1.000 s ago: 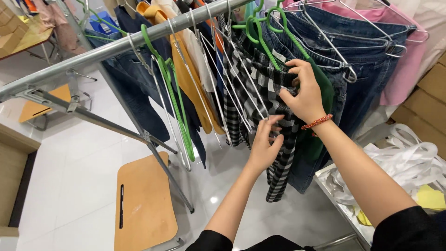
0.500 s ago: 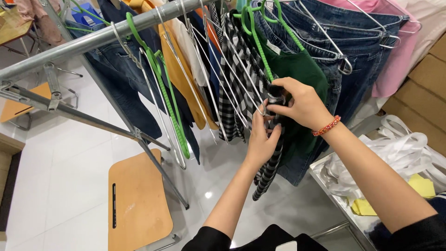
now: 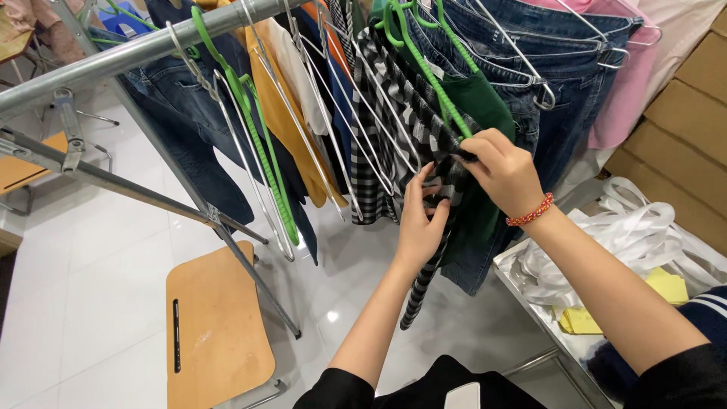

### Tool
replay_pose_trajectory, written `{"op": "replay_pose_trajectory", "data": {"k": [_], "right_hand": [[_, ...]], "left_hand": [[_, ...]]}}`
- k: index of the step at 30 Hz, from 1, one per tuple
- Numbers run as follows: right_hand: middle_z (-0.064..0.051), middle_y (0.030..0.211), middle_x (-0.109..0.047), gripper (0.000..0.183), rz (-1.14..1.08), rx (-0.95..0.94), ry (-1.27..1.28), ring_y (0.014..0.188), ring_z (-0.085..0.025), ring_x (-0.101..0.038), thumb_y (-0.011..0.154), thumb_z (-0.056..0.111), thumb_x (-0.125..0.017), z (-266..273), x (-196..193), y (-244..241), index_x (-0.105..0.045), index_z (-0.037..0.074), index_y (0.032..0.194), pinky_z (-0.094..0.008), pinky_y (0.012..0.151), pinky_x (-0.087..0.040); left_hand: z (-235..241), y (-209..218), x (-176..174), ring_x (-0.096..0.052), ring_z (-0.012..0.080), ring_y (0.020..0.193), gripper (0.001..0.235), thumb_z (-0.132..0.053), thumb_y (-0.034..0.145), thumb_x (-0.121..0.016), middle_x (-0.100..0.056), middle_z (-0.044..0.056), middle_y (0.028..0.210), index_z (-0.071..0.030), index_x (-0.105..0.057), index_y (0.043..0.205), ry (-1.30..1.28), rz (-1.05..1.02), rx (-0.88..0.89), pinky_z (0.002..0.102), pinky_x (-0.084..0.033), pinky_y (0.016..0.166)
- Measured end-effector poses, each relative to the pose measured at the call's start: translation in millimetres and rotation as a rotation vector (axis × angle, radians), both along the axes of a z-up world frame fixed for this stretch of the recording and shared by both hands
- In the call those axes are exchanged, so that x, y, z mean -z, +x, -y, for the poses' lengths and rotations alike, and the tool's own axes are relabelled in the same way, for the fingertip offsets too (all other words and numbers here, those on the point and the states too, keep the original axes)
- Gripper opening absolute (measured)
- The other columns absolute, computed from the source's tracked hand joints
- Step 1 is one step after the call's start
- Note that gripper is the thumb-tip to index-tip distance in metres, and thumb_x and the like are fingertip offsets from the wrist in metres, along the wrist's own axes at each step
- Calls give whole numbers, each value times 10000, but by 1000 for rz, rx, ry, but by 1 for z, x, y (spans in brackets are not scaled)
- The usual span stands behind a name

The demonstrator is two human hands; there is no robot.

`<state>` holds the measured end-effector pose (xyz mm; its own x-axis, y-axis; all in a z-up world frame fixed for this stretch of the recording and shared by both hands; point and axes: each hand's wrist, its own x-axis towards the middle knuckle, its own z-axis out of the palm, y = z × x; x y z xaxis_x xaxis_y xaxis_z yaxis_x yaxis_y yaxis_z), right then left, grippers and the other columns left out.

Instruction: The person takes a pink long-sleeved top, a pair of navy blue shorts, and a black-and-white checkered skirt from a clothing rack. They fold each item by hand on a metal table and place them into a stack of brown paper bags.

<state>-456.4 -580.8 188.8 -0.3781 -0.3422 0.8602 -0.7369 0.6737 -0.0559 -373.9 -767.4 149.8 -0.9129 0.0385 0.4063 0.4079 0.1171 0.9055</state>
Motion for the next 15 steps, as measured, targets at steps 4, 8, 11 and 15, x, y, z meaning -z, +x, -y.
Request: {"op": "replay_pose_trajectory", "data": {"k": [4,8,11,15], "right_hand": [[-39,1041,-690,298,-33,7,-151,885,-298,-758,913,-48,-915,-12,-5,0,-765,137,1092,-403,768,-645],[-111,1021,-660,259,200,-75,-324,902,-324,-736,938,-174,-768,-8,-13,6,-745,14,1114,-347,748,-630],[-148,1073,-642,351,515,-95,-335,999,-378,-729,870,-186,-722,-4,-18,9,-702,-3,1169,-399,803,-639],[-82,1081,-609,391,984,-208,-323,1049,-261,-690,817,-96,-716,-13,-4,6,-667,47,1178,-431,897,-596]], "left_hand": [[-1,12,15,-590,319,1342,612,-97,1048,-572,-395,161,1602,-115,-371,1625,-29,20,0,408,-613,947],[1,22,28,-573,355,1359,591,-92,1054,-554,-371,187,1613,-119,-385,1620,-18,82,17,436,-615,948],[11,24,39,-561,389,1360,583,-78,1051,-556,-367,199,1605,-118,-399,1611,-31,101,9,458,-623,940],[29,26,56,-506,420,1399,607,-49,1035,-580,-364,182,1601,-128,-406,1611,-62,125,-38,537,-589,995]]}}
